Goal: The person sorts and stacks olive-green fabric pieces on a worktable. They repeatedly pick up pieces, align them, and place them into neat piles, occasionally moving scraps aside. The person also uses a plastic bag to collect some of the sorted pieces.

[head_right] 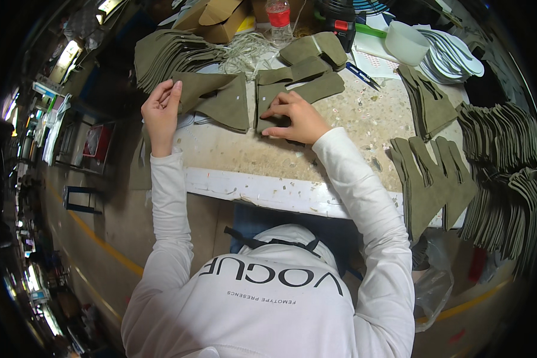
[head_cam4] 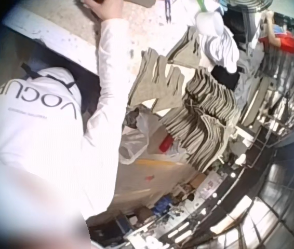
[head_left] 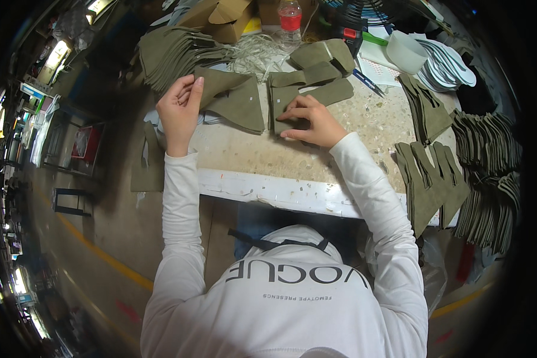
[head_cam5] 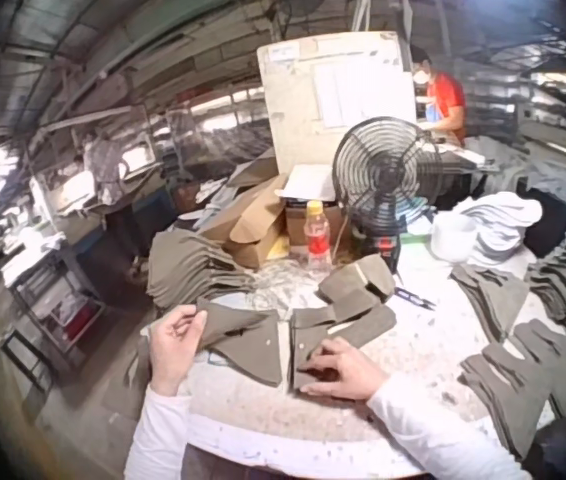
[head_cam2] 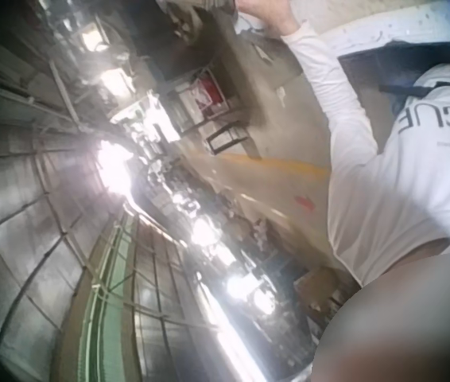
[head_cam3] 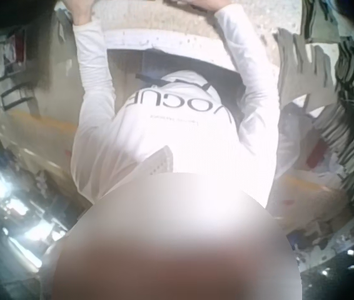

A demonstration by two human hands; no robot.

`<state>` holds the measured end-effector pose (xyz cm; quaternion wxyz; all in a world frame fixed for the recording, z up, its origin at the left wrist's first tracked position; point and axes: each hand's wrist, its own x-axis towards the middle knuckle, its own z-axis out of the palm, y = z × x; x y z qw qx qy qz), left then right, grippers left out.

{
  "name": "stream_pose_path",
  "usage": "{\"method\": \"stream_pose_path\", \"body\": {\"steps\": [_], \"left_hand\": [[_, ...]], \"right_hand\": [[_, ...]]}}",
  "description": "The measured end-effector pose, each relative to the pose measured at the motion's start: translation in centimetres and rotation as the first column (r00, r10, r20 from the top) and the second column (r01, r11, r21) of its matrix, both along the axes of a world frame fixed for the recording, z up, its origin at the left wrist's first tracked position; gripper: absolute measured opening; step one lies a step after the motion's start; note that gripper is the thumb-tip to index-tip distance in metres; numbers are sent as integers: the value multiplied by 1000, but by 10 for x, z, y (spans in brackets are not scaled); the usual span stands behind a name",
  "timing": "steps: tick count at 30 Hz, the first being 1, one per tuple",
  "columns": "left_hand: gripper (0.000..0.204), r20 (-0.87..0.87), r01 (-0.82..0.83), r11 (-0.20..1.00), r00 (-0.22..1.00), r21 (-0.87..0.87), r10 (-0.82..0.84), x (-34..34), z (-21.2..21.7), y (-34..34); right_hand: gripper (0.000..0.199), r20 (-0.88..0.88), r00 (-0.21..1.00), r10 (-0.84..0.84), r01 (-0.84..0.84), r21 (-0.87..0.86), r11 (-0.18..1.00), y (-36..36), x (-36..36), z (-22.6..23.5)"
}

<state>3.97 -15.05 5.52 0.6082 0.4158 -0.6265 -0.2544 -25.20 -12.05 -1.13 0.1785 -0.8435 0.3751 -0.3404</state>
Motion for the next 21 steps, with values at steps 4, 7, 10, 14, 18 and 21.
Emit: {"method": "stream_pose_path", "body": {"steps": [4, 7, 10, 14, 18, 21], "left_hand": [[21, 70, -36, 999, 997, 38, 33, -9, 3, 24], [20, 10, -47, 999, 999, -6, 47, -17, 2, 40], [16, 173, -94, 991, 979, -93, 109, -35, -9, 69], [22, 406, 190, 982, 899, -19, -166, -72, -38, 116], [23, 540, 385, 923, 777, -2, -323, -98, -68, 154], [24, 583, 448, 892, 741, -59, -334, -104, -82, 178]], "right_hand": [[23, 8, 998, -62, 63, -107, 992, 2, 8, -5], [19, 199, 954, -223, 242, -77, 967, -8, 7, -4], [20, 503, 703, -503, 550, 62, 833, -31, -23, 15], [24, 439, 607, -663, 692, 119, 712, -38, -119, 65], [33, 318, 598, -736, 783, -35, 621, -29, -181, 106], [29, 288, 597, -749, 799, -293, 524, 8, -180, 122]]}}
